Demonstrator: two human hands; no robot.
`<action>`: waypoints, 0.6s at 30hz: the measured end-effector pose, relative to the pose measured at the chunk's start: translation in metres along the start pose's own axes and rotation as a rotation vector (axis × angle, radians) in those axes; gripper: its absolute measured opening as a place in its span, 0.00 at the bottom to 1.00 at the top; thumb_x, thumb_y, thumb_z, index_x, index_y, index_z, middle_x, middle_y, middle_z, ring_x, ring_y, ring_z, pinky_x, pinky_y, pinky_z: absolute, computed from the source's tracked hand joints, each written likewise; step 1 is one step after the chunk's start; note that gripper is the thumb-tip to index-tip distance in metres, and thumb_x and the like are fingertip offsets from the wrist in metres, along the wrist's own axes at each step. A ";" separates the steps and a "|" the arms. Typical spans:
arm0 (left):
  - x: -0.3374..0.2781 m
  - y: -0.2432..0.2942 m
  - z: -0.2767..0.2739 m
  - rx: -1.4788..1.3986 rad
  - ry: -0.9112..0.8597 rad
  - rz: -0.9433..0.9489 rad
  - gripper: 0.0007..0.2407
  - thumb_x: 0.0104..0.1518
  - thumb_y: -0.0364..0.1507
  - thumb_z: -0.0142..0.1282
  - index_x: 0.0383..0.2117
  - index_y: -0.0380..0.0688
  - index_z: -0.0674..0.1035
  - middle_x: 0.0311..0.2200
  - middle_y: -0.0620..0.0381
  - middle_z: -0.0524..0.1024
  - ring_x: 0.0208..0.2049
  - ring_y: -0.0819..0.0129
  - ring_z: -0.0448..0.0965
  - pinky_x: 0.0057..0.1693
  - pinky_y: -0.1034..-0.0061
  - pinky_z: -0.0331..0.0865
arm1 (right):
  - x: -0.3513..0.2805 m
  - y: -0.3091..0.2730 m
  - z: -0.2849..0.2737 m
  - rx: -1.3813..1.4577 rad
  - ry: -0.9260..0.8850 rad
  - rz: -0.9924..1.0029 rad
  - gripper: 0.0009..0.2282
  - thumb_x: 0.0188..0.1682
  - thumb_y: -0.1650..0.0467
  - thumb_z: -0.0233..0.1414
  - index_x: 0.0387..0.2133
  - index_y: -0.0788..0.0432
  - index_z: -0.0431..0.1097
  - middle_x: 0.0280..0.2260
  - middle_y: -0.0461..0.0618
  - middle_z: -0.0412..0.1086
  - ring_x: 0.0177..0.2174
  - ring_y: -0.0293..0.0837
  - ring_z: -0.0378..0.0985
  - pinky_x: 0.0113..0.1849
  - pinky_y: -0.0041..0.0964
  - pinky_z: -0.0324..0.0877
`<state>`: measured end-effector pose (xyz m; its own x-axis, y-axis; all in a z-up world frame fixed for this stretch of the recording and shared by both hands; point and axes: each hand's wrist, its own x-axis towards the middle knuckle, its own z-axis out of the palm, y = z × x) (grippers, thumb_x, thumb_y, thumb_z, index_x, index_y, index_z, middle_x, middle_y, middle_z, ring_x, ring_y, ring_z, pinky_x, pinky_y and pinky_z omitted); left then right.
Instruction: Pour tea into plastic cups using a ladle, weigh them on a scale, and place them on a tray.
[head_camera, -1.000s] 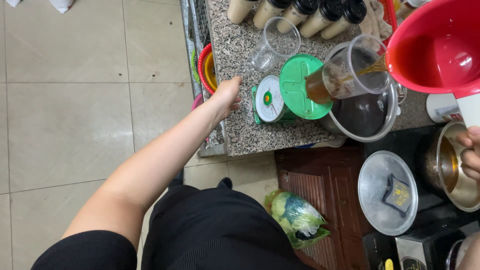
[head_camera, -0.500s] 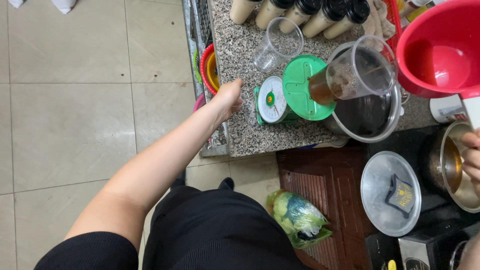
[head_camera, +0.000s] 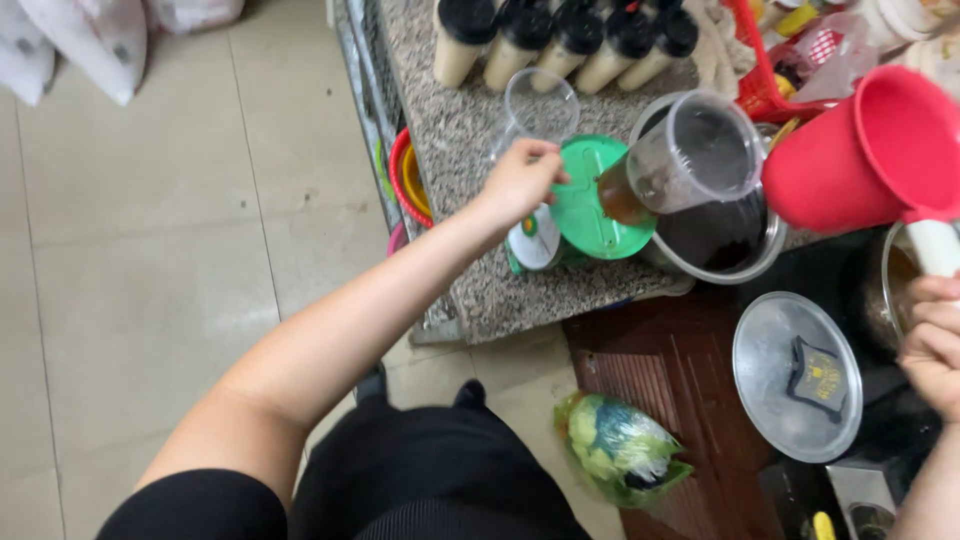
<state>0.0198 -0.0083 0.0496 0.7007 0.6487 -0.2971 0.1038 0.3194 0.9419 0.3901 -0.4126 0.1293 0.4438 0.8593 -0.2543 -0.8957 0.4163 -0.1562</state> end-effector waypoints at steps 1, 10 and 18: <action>0.002 0.013 0.008 0.025 -0.056 0.062 0.21 0.60 0.29 0.45 0.60 0.31 0.70 0.39 0.51 0.80 0.33 0.71 0.79 0.42 0.78 0.78 | -0.003 0.010 0.000 0.036 -0.005 0.019 0.09 0.76 0.72 0.49 0.47 0.69 0.66 0.41 0.57 0.70 0.22 0.42 0.64 0.19 0.31 0.54; 0.070 0.058 0.075 0.676 -0.173 0.297 0.25 0.58 0.46 0.40 0.53 0.43 0.79 0.33 0.50 0.86 0.38 0.53 0.86 0.49 0.62 0.77 | 0.001 0.063 -0.013 -0.683 0.309 -0.110 0.16 0.50 0.73 0.49 0.51 0.65 0.58 0.26 0.39 0.68 0.11 0.23 0.56 0.12 0.17 0.51; 0.056 0.093 0.058 0.492 -0.309 0.141 0.13 0.58 0.27 0.45 0.42 0.38 0.81 0.18 0.57 0.82 0.18 0.71 0.80 0.30 0.81 0.73 | 0.081 -0.034 -0.152 -0.401 -0.117 0.566 0.09 0.59 0.58 0.45 0.35 0.46 0.61 0.14 0.35 0.53 0.15 0.34 0.52 0.19 0.33 0.48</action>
<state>0.1096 0.0180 0.1294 0.8966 0.4073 -0.1740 0.2580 -0.1610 0.9526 0.4603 -0.4026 -0.0313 -0.1142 0.9472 -0.2995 -0.8987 -0.2270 -0.3753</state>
